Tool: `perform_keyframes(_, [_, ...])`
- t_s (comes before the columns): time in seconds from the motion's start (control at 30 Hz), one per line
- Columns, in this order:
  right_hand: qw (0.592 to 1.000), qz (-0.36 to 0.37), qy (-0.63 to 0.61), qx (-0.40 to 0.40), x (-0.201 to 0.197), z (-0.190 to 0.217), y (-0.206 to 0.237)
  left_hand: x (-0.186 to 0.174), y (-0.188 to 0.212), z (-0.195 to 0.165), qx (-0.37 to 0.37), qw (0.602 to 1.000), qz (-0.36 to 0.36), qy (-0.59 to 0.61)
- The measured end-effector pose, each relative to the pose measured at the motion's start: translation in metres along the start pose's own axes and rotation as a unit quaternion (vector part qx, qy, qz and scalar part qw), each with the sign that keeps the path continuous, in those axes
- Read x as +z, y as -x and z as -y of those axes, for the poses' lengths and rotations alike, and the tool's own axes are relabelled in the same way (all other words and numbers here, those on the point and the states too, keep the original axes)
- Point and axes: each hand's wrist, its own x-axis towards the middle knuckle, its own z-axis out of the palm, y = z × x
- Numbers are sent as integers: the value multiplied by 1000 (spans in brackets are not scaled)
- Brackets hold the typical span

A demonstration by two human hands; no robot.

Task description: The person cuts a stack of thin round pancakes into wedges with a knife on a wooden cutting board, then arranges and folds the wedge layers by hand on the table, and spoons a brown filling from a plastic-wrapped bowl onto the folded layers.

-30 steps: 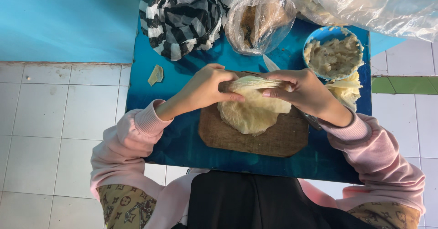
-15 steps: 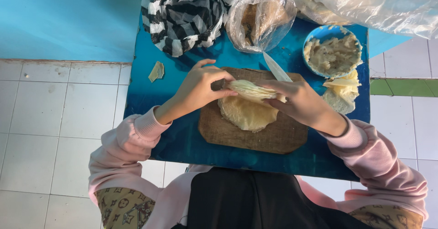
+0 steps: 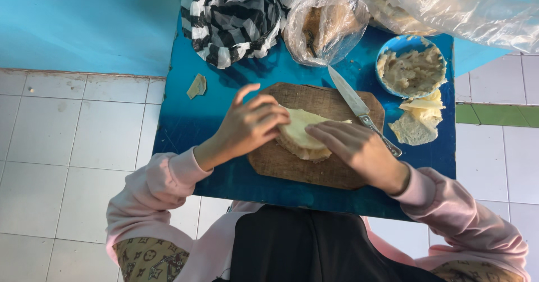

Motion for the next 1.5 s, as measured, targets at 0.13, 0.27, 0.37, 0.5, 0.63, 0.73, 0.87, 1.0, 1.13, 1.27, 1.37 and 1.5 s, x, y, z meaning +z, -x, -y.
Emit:
perform_keyframes(0.13, [997,-8,53,-51,15,1,11,4,19,-9,50,994,4,-101])
perform_keyframes(0.27, [995,0,57,-77,18,-4,14,2,22,-9,76,988,-7,-136])
perform_keyframes(0.37, [996,6,37,-78,17,-1,15,-4,21,-11,58,994,9,-87])
perform_keyframes(0.5, [999,-14,-26,-42,17,2,16,-4,14,-17,-76,996,11,46])
perform_keyframes(0.63, [979,-15,-129,156,24,-6,12,4,4,-19,-208,974,15,89])
perform_keyframes(0.73, [990,-66,-22,121,24,-25,4,4,-3,-10,-261,950,83,148])
perform_keyframes(0.87, [952,100,-148,249,20,-42,0,4,-15,3,-257,943,141,156])
perform_keyframes(1.0, [934,170,-163,268,20,-51,-7,8,-27,17,-292,906,236,196])
perform_keyframes(1.13, [904,222,-189,313,18,-55,-14,13,-34,23,-302,879,306,208])
perform_keyframes(1.27, [889,258,-198,322,17,-60,-16,10,-31,16,-149,959,150,188])
perform_keyframes(1.37, [907,251,-192,278,22,-64,-11,3,-27,8,-165,946,120,251])
perform_keyframes(1.5, [969,142,-155,132,26,-63,-1,-6,-27,1,-339,840,229,355])
